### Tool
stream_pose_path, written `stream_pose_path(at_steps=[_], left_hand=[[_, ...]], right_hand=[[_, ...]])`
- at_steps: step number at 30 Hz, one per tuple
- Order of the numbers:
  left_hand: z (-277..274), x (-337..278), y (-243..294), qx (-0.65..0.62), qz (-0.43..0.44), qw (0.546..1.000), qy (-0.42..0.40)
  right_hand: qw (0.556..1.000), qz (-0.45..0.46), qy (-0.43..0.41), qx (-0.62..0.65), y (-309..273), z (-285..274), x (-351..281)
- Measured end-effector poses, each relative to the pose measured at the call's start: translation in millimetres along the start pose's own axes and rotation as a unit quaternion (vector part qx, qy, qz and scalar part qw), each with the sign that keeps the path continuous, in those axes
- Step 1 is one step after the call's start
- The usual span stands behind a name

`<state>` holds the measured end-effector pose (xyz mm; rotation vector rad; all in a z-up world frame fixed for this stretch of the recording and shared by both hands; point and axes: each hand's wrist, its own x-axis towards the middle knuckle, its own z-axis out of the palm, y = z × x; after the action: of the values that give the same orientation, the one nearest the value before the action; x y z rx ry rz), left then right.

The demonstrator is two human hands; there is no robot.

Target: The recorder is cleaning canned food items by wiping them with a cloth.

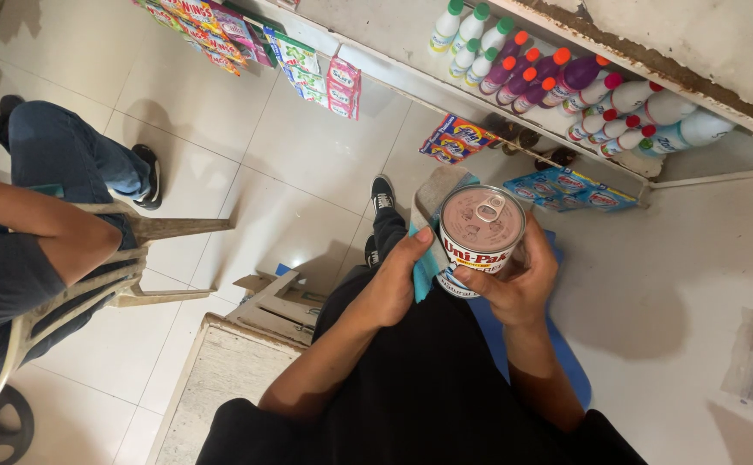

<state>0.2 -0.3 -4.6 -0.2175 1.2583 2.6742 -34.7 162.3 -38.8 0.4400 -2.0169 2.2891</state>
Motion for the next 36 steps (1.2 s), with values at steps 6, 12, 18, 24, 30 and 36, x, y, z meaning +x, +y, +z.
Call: stream_pose_path(at_steps=[6,12,18,24,30,36], left_hand=[[4.3,-1.3,5.4,-0.004,-0.002,1.000,0.010],[4.9,-0.9,3.3,-0.010,0.004,1.000,0.014],[1.6,0.4,-0.1,-0.004,0.002,1.000,0.021],[10.0,0.5,7.5,-0.011,0.006,1.000,0.019],[-4.9,2.3,-1.9,0.000,-0.023,0.999,0.043],[2.6,9.7,15.6,-0.027,-0.032,0.997,0.058]], right_hand=[[1.000,0.000,0.001,-0.002,-3.6,-0.4,0.3],[1.000,0.003,-0.001,-0.003,-4.0,-1.2,-0.1],[1.000,0.006,-0.003,-0.005,-4.6,-1.7,1.2],[1.000,0.009,0.005,0.001,-4.7,-0.2,0.7],[1.000,0.005,0.003,-0.027,-9.2,2.9,1.6],[0.997,-0.001,-0.013,-0.071,-15.4,20.9,-7.1]])
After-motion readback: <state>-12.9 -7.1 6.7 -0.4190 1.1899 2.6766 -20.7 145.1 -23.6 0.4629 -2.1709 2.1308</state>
